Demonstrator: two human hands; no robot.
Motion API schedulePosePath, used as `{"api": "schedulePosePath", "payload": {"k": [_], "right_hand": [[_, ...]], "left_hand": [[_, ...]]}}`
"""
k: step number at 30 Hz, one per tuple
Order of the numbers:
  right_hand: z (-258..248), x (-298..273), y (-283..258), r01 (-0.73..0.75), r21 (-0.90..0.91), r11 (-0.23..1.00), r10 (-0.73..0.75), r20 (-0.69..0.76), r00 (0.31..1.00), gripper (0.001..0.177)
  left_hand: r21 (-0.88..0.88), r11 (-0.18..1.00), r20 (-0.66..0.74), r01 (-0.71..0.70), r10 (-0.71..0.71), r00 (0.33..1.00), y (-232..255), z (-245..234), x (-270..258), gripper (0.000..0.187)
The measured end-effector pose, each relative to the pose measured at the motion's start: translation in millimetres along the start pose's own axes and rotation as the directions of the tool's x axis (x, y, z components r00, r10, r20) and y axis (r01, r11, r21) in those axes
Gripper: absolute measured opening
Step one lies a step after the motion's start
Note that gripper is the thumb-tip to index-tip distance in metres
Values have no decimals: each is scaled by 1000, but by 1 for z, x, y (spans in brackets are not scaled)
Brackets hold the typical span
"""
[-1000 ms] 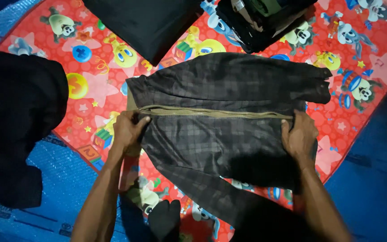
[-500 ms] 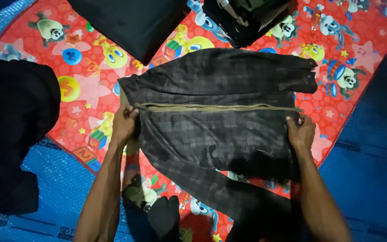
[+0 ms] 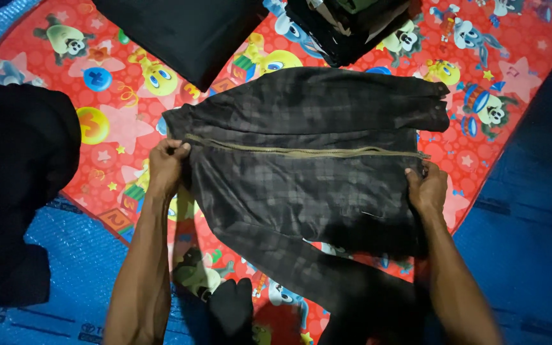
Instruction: The recorder folds several items of laundry, including a checkered jacket and athletic pants, on a patterned mat on the floor.
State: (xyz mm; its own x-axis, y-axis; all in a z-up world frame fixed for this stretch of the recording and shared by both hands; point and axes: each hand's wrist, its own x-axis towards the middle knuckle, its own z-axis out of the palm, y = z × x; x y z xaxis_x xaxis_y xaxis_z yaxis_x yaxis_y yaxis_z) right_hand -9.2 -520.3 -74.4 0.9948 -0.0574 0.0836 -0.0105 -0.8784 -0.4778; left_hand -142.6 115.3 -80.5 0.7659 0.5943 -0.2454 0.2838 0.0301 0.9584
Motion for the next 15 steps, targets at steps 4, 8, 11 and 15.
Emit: {"api": "schedulePosePath", "payload": {"k": [4, 8, 11, 15], "right_hand": [[-5, -6, -16, 30, 34, 999, -28, -61, 998, 44], [1, -5, -10, 27, 103, 994, -10, -169, 986, 40], [5, 7, 4, -74, 120, 990, 85, -86, 993, 40], [3, 12, 6, -76, 40, 996, 78, -47, 996, 36]], "left_hand": [[-114, 993, 8, -19, 20, 1000, 24, -9, -10, 14], [98, 993, -74, 73, -66, 995, -25, -19, 9, 16], [392, 919, -107, -32, 80, 991, -42, -18, 13, 20], [667, 737, -93, -112, 232, 968, -43, -10, 7, 23]]}}
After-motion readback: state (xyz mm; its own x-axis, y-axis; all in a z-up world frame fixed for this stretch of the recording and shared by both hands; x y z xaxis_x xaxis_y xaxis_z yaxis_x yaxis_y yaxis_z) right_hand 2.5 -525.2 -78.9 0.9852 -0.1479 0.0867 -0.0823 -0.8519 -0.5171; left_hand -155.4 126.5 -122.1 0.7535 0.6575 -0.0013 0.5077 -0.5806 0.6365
